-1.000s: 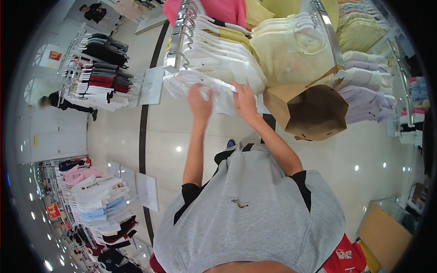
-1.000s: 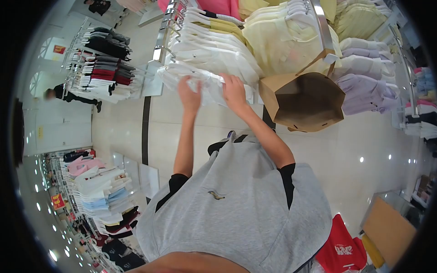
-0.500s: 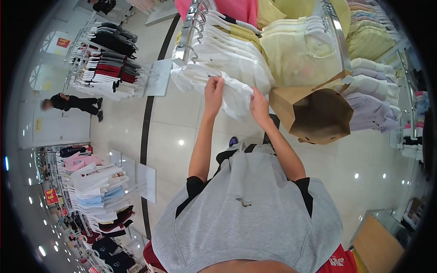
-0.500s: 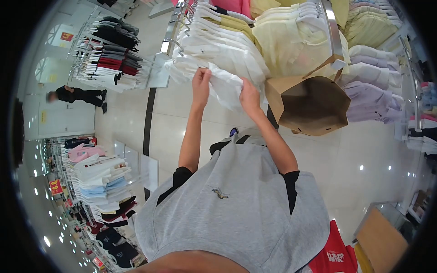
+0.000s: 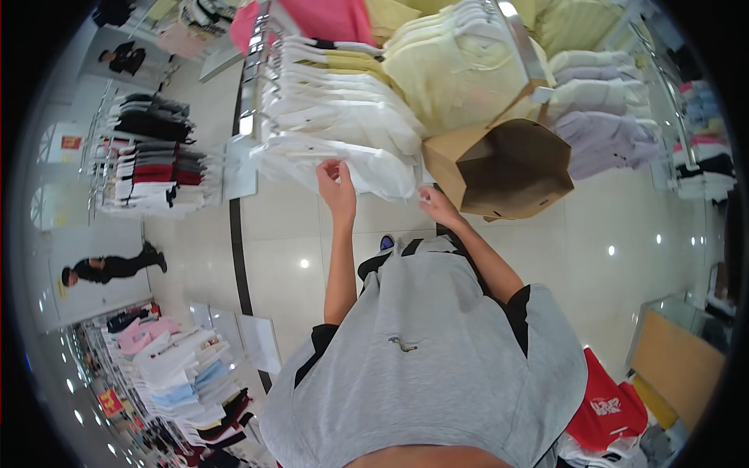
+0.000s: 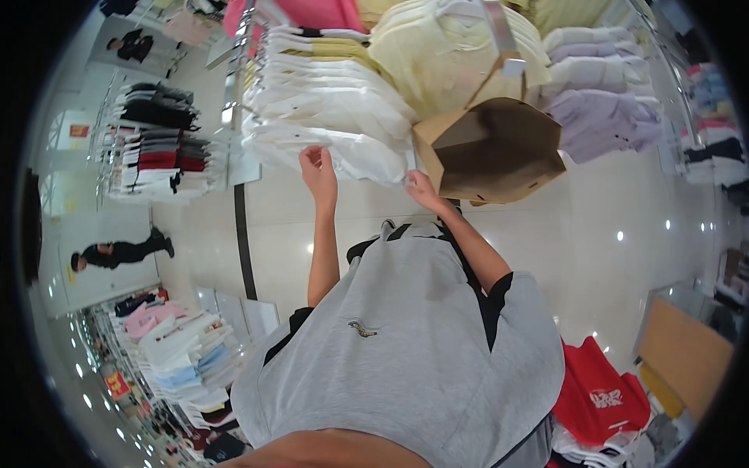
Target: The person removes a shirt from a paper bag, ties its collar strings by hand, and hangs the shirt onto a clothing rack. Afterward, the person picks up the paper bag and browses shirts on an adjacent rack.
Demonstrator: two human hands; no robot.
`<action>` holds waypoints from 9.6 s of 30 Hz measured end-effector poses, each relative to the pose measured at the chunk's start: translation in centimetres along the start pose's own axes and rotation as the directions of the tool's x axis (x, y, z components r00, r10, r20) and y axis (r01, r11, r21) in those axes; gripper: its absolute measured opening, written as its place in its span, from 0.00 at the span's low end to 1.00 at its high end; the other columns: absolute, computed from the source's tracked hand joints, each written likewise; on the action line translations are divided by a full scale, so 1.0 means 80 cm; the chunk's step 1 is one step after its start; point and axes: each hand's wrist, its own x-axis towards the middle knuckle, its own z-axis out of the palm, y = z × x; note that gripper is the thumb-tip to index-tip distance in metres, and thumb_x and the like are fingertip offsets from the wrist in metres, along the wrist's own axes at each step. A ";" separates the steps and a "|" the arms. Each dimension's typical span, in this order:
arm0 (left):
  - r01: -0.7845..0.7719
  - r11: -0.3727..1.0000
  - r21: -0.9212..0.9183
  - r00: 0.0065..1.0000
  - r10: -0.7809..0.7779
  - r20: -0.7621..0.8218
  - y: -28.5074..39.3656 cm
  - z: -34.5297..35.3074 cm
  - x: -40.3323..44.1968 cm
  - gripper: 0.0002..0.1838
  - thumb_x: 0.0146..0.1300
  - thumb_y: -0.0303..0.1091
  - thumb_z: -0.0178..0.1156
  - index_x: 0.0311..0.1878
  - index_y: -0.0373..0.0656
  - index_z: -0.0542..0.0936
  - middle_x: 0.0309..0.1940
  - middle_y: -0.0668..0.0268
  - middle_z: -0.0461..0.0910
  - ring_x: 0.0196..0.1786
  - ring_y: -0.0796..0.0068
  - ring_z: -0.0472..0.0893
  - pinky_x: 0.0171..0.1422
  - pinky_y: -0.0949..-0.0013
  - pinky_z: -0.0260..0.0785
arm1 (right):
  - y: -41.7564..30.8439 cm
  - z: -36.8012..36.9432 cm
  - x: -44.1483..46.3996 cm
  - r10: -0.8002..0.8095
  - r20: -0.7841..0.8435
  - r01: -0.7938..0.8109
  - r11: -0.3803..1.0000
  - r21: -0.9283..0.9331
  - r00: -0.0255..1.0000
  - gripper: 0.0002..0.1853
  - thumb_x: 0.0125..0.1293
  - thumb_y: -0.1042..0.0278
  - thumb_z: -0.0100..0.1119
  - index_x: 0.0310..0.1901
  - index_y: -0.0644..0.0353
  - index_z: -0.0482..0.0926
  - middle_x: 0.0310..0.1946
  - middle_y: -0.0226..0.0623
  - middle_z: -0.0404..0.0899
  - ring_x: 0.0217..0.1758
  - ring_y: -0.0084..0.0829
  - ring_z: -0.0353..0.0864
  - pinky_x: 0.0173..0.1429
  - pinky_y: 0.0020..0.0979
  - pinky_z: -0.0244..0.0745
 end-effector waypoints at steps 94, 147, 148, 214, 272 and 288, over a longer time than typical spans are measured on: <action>-0.548 0.829 0.108 0.794 0.476 0.379 0.180 0.376 0.232 0.29 0.74 0.51 0.41 0.58 0.32 0.74 0.56 0.42 0.76 0.60 0.39 0.74 0.67 0.49 0.62 | -0.140 -0.469 0.227 -0.373 -0.524 0.348 0.925 -0.150 0.766 0.30 0.73 0.48 0.46 0.67 0.61 0.68 0.66 0.47 0.67 0.72 0.44 0.61 0.74 0.40 0.54; -0.467 0.839 0.279 0.775 0.236 0.587 0.173 0.317 0.131 0.32 0.70 0.57 0.42 0.75 0.58 0.61 0.77 0.50 0.51 0.78 0.39 0.46 0.73 0.28 0.39 | -0.147 -0.417 0.090 -0.654 -0.425 0.216 0.669 -0.711 0.626 0.21 0.72 0.55 0.49 0.62 0.51 0.75 0.60 0.44 0.72 0.64 0.46 0.67 0.68 0.49 0.57; -0.414 0.838 0.355 0.797 0.146 0.586 0.198 0.306 0.120 0.32 0.69 0.56 0.45 0.74 0.59 0.62 0.76 0.49 0.52 0.78 0.39 0.46 0.73 0.28 0.40 | -0.149 -0.418 0.089 -0.656 -0.437 0.228 0.679 -0.698 0.615 0.20 0.72 0.57 0.50 0.61 0.52 0.76 0.58 0.44 0.73 0.61 0.46 0.69 0.66 0.48 0.59; -0.362 0.932 -0.001 0.771 0.300 0.562 0.205 0.176 -0.026 0.25 0.67 0.39 0.59 0.63 0.38 0.69 0.58 0.55 0.72 0.62 0.57 0.69 0.71 0.58 0.57 | -0.237 -0.348 -0.075 -0.269 -0.387 0.330 0.939 0.099 0.882 0.10 0.68 0.65 0.63 0.39 0.63 0.76 0.27 0.26 0.73 0.30 0.18 0.69 0.36 0.24 0.67; -0.307 0.558 -0.771 -0.509 0.589 0.628 0.274 0.355 -0.424 0.07 0.68 0.28 0.58 0.46 0.35 0.77 0.35 0.59 0.78 0.40 0.59 0.78 0.47 0.60 0.70 | -0.165 -0.184 -0.476 0.234 -0.960 0.310 0.934 0.178 -0.154 0.14 0.71 0.67 0.57 0.53 0.64 0.73 0.47 0.37 0.79 0.54 0.28 0.78 0.60 0.33 0.72; 0.105 0.993 0.063 -0.912 0.071 0.404 0.309 0.370 -0.634 0.26 0.72 0.35 0.50 0.71 0.39 0.64 0.59 0.61 0.73 0.61 0.72 0.74 0.67 0.67 0.66 | -0.126 -0.217 -0.627 0.329 -0.858 0.283 0.932 0.227 -0.395 0.22 0.68 0.72 0.55 0.62 0.64 0.67 0.58 0.45 0.77 0.55 0.30 0.78 0.58 0.31 0.74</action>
